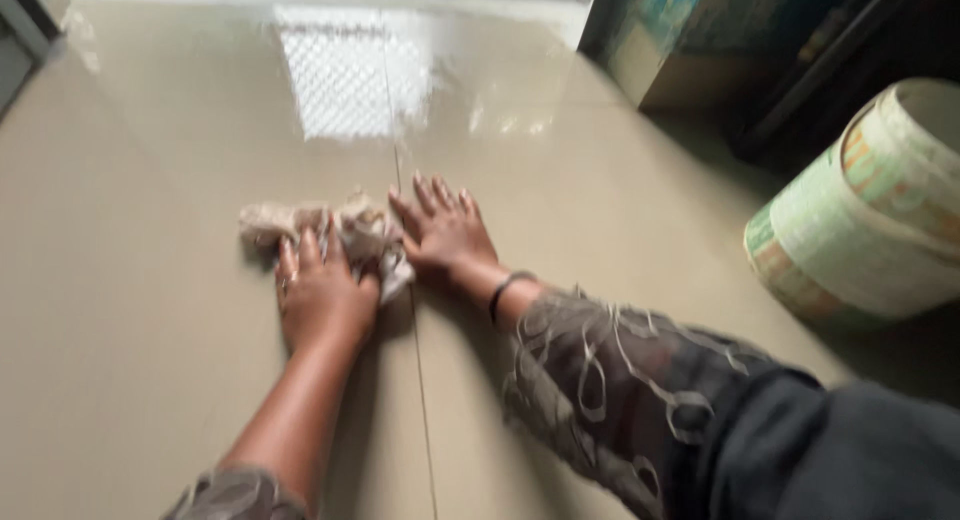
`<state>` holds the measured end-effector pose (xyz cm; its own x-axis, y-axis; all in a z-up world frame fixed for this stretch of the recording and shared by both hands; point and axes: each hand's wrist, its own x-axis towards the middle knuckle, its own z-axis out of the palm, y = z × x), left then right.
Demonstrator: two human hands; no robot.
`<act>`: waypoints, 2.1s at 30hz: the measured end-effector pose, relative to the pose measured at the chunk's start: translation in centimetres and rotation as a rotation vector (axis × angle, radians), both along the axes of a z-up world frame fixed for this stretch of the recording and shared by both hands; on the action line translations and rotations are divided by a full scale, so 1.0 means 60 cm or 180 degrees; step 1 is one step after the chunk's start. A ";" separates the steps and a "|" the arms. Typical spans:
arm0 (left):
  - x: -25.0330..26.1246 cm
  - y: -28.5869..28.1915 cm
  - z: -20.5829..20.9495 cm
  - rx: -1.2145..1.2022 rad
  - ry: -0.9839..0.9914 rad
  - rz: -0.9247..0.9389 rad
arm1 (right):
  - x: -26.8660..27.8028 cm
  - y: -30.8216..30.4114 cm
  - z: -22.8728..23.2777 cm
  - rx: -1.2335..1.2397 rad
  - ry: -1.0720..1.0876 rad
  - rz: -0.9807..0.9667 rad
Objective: The person wipes down the wet tiled floor by hand using a cloth.
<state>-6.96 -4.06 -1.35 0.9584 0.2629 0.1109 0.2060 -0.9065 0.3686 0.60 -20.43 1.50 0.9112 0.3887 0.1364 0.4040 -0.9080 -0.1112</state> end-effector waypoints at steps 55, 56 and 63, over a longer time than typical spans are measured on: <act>0.154 -0.014 0.058 -0.0033 -0.0260 -0.0631 | 0.090 -0.082 0.013 -0.0205 0.0057 0.0363; 0.153 -0.014 0.057 -0.0043 -0.0239 -0.0628 | 0.088 -0.081 0.013 -0.0203 0.0036 0.0358; 0.163 -0.018 0.042 0.0064 -0.0273 -0.0567 | 0.088 -0.069 0.021 0.0026 0.0123 0.0113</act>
